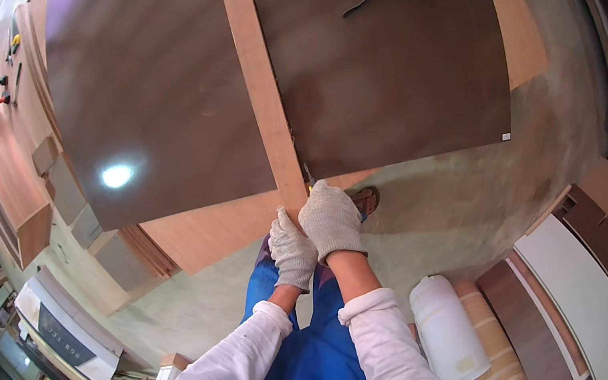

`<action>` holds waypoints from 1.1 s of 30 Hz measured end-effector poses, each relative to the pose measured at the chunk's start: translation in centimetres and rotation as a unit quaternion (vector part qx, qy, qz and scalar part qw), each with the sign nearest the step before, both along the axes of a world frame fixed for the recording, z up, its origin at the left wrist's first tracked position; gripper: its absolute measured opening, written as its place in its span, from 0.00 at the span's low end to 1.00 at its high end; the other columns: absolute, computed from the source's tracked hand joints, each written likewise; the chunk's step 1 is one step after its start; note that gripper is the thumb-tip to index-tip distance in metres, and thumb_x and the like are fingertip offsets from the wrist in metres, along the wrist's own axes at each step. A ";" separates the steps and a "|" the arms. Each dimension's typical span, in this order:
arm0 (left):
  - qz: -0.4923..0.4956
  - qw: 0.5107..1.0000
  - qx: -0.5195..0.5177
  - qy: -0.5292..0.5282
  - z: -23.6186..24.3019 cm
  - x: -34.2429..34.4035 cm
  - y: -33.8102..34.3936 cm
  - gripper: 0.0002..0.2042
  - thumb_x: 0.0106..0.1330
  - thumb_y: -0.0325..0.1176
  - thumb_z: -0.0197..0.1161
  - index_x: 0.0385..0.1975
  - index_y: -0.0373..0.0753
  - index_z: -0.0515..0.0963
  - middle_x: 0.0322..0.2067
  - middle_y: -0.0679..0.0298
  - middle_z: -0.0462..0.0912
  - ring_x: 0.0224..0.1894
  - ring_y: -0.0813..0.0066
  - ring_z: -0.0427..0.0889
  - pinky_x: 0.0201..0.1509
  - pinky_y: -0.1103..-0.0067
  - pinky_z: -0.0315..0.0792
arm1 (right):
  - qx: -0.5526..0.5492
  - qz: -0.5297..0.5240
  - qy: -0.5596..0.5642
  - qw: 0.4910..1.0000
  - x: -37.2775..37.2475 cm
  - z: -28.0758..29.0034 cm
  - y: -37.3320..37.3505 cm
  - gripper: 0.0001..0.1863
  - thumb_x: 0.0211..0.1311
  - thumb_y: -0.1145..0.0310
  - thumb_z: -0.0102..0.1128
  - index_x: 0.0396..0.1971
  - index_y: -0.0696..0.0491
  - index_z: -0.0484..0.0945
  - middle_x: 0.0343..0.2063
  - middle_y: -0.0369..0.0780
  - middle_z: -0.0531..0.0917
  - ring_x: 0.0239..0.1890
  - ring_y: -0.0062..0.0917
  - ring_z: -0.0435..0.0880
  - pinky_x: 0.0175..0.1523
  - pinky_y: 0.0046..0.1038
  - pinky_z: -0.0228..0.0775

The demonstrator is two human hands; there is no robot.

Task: The person measures a large brown laminate sheet using a tape measure and a pencil, then uses a wooden board as a straight edge to cut a line across the sheet with a utility knife.

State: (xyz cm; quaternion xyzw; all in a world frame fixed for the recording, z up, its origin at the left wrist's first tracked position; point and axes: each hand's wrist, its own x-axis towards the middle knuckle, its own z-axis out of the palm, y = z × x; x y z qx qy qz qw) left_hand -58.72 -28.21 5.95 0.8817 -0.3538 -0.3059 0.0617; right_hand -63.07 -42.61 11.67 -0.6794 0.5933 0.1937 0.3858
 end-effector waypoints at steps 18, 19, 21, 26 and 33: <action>-0.110 0.977 -0.181 -0.007 0.6 10.9 -3.9 0.24 0.67 0.35 0.67 0.63 0.37 0.74 0.44 0.49 0.82 0.46 0.48 0.82 0.51 0.57 0.78 | -0.039 -0.017 -0.020 0.999 -0.1 1.4 -1.1 0.12 0.60 0.65 0.61 0.37 0.58 0.79 0.29 0.55 0.87 0.35 0.51 0.89 0.42 0.52 0.80; -0.110 0.973 -0.198 -0.040 0.0 12.9 -6.1 0.22 0.68 0.34 0.67 0.61 0.38 0.75 0.46 0.49 0.82 0.48 0.47 0.82 0.53 0.57 0.77 | -0.035 -0.021 -0.012 0.999 -0.3 1.6 -1.2 0.12 0.61 0.65 0.60 0.37 0.58 0.79 0.29 0.55 0.87 0.36 0.51 0.89 0.42 0.52 0.80; -0.107 0.961 -0.233 -0.103 0.1 17.7 -10.7 0.20 0.69 0.33 0.66 0.59 0.38 0.76 0.48 0.49 0.82 0.51 0.47 0.80 0.56 0.57 0.75 | -0.007 -0.031 0.006 0.999 0.6 2.0 -1.5 0.12 0.62 0.65 0.59 0.38 0.59 0.78 0.29 0.54 0.87 0.37 0.50 0.89 0.41 0.52 0.80; -0.104 0.965 -0.214 -0.107 1.4 23.1 -26.0 0.31 0.68 0.47 0.69 0.66 0.36 0.70 0.52 0.49 0.80 0.55 0.49 0.80 0.58 0.59 0.76 | 0.045 -0.020 0.010 0.999 1.7 3.2 -2.7 0.14 0.63 0.68 0.57 0.42 0.62 0.77 0.31 0.56 0.88 0.37 0.50 0.90 0.42 0.48 0.84; -0.017 0.996 -0.025 -0.088 1.7 17.4 -34.5 0.56 0.53 0.62 0.78 0.72 0.27 0.59 0.60 0.42 0.73 0.63 0.44 0.76 0.64 0.59 0.75 | 0.089 -0.011 0.028 0.996 1.2 2.9 -3.7 0.17 0.63 0.68 0.59 0.48 0.60 0.72 0.36 0.55 0.88 0.38 0.49 0.91 0.42 0.46 0.84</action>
